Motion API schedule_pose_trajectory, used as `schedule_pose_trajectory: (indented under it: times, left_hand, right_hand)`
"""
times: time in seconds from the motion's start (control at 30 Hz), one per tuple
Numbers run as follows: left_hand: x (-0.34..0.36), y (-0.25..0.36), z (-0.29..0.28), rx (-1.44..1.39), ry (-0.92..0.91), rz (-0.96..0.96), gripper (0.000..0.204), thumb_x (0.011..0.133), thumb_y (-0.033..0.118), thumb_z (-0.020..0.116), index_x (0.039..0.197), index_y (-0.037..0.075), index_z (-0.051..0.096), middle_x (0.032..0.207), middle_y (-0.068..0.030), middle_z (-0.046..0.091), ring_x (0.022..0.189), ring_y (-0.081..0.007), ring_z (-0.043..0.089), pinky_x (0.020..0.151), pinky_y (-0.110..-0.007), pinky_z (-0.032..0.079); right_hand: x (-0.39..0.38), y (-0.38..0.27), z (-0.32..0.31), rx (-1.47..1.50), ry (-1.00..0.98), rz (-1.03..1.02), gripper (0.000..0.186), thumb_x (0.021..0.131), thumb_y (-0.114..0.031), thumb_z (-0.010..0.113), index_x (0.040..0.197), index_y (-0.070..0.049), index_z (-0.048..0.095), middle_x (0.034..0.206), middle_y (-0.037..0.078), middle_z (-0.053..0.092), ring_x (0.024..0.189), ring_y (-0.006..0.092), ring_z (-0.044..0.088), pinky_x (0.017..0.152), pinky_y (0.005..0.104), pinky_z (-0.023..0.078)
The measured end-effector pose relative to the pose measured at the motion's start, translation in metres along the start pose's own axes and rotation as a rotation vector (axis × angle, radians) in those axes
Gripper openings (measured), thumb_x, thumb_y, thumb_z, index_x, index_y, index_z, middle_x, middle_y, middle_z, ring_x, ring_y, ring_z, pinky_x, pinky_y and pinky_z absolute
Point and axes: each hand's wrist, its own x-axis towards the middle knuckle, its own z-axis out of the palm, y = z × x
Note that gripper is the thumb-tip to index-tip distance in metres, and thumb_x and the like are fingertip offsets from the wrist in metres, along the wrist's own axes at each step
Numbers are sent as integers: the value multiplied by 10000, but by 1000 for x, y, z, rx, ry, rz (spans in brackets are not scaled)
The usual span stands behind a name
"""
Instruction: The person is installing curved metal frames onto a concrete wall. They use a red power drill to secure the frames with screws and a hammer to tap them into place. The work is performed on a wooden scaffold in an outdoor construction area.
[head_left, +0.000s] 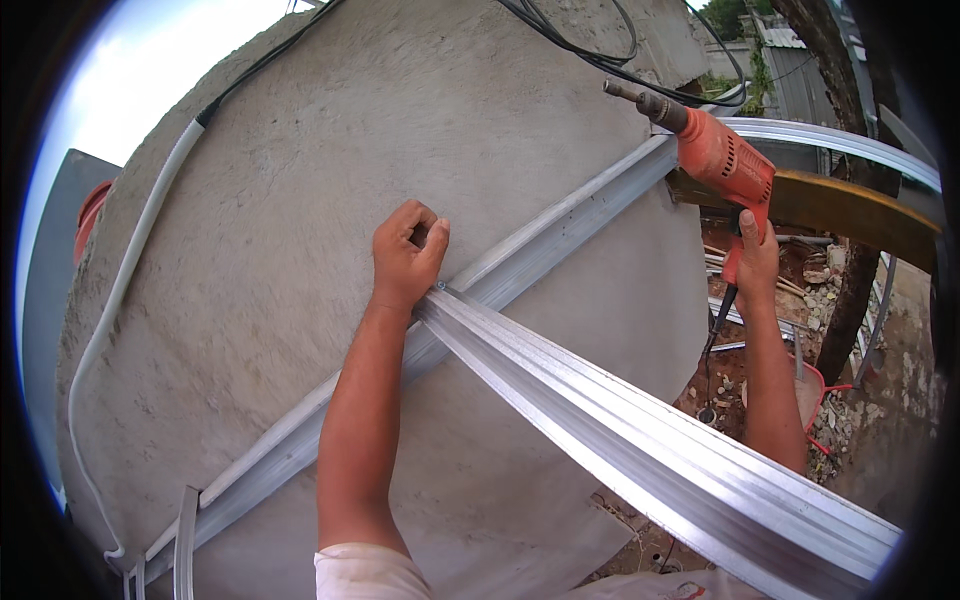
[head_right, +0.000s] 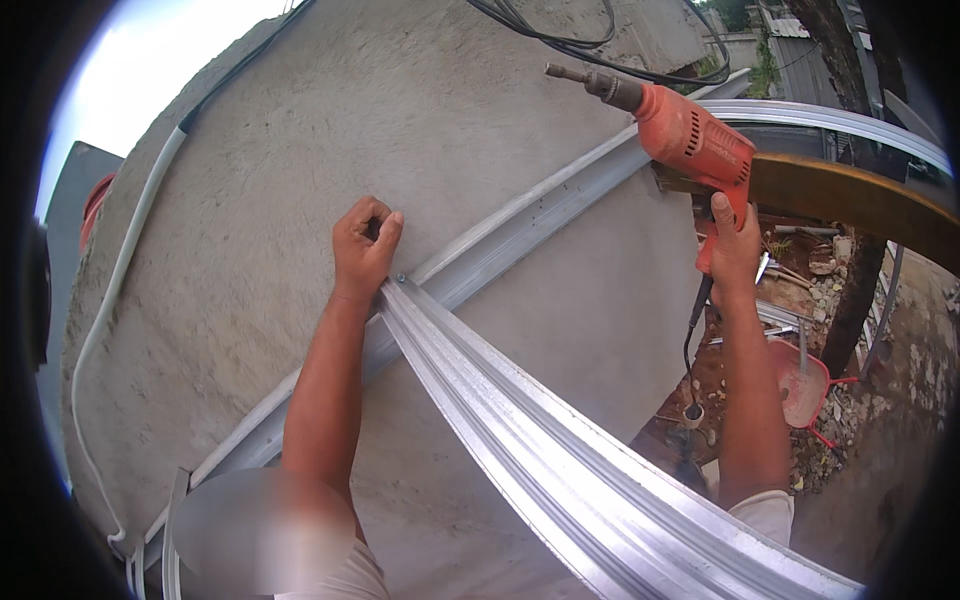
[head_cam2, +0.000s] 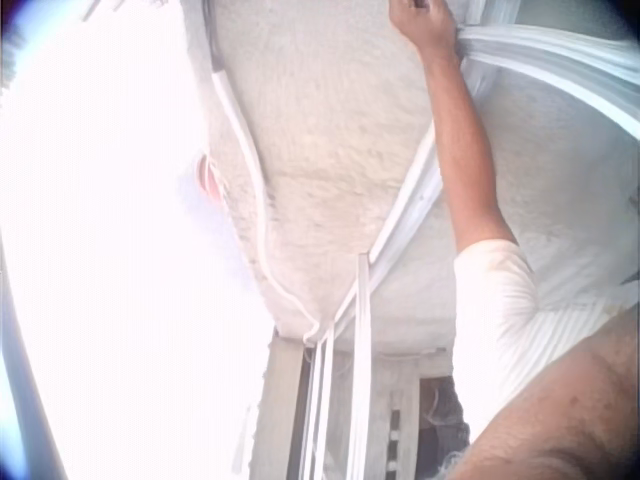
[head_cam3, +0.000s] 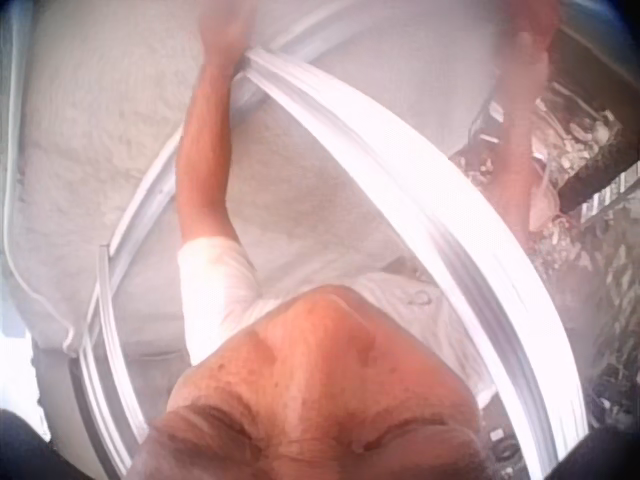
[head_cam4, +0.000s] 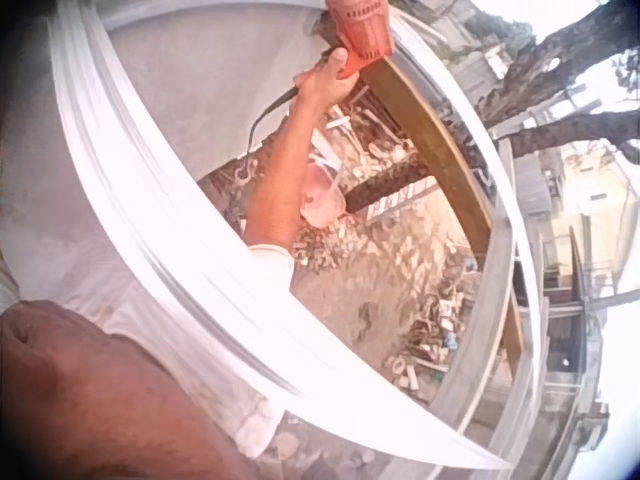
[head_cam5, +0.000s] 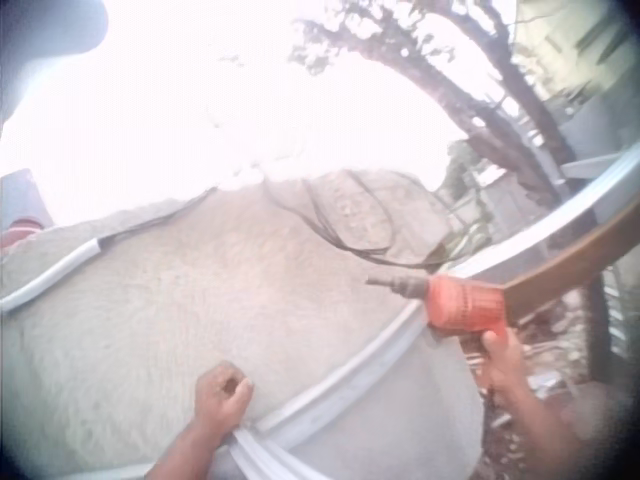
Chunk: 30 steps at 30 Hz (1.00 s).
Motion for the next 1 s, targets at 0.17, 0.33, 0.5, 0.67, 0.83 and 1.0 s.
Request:
schedule_pose_trajectory:
  times: [0.17,0.33,0.5,0.67,0.83,1.0]
  left_hand:
    - [33,63,-23,534,-711,-358,231,735,198,761,829,-4,699,718,-90,655,639,-169,578,599,-301,441]
    - [58,85,-13,773,-954,-504,308,746,144,691,943,-90,733,863,-205,727,689,-290,698,591,-392,539]
    - [49,90,-3,922,-983,-364,264,775,64,608,932,-118,717,932,-268,718,777,-358,725,657,-447,570]
    - [48,79,-2,889,-949,-375,246,799,43,591,968,-56,741,979,-249,720,887,-385,711,773,-481,549]
    - [50,77,-3,905,-915,-357,225,797,67,617,947,-31,754,963,-218,726,874,-370,707,763,-466,546]
    - [49,96,0,1015,-1017,-341,234,813,63,612,971,-44,747,970,-230,722,861,-357,714,717,-447,559]
  right_hand:
    - [-70,38,-110,34,127,260,538,948,-607,591,1050,-80,566,755,12,537,525,105,515,461,266,441]
    - [-136,54,-204,40,280,382,495,955,-574,604,1037,-88,565,756,10,538,521,105,515,459,270,437]
    - [-186,51,-233,66,441,420,460,950,-554,623,993,-99,568,726,1,532,526,108,519,462,269,433]
    - [-211,29,-252,66,558,400,430,946,-535,643,949,-110,571,696,-7,525,531,111,522,465,268,430]
    - [-226,21,-275,2,509,383,442,925,-551,660,946,-122,557,667,-13,505,502,103,506,445,261,415]
    - [-245,13,-278,-67,461,418,424,945,-527,641,1016,-117,560,715,-16,511,543,101,522,460,257,425]
